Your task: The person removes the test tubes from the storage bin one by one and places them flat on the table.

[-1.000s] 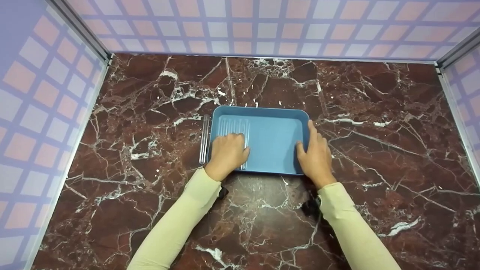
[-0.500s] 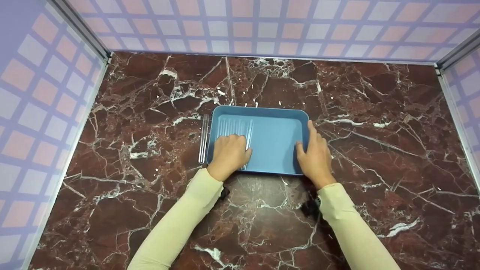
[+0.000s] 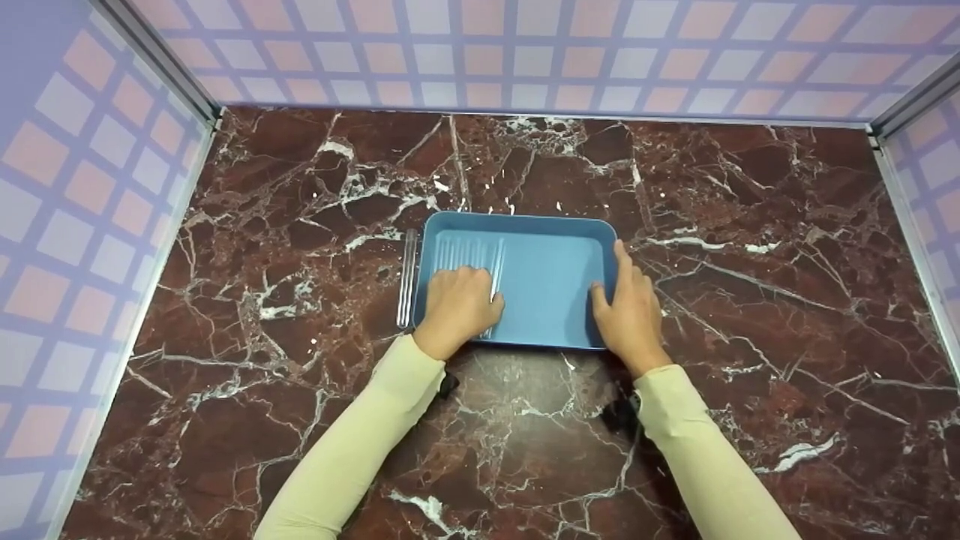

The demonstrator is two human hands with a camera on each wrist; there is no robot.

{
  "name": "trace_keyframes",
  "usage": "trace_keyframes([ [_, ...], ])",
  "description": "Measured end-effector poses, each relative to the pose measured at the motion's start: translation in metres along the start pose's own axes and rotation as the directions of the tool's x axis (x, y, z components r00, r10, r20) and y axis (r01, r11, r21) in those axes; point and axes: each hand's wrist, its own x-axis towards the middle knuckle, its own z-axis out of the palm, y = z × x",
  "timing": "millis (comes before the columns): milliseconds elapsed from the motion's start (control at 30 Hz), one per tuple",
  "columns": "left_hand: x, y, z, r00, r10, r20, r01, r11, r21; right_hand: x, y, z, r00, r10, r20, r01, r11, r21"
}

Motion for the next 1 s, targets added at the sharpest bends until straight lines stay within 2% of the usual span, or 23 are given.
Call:
trace_keyframes([
  [367,-0.002,-0.002,-0.005,0.999,-0.005,-0.047,0.004,1.0,-0.018,0.001,0.002,0.001,1.0,-0.012,-0.01,0.012,1.0,-0.009],
  [633,-0.003,-0.005,-0.012,1.0,-0.031,0.005,0.031,0.999,-0.018,0.001,0.002,0.001,1.0,-0.005,0.001,0.005,1.0,-0.007],
  [1000,-0.004,-0.009,-0.017,0.998,-0.063,0.027,0.064,0.997,-0.031,0.001,0.002,0.001,1.0,0.002,0.0,-0.002,1.0,0.006],
])
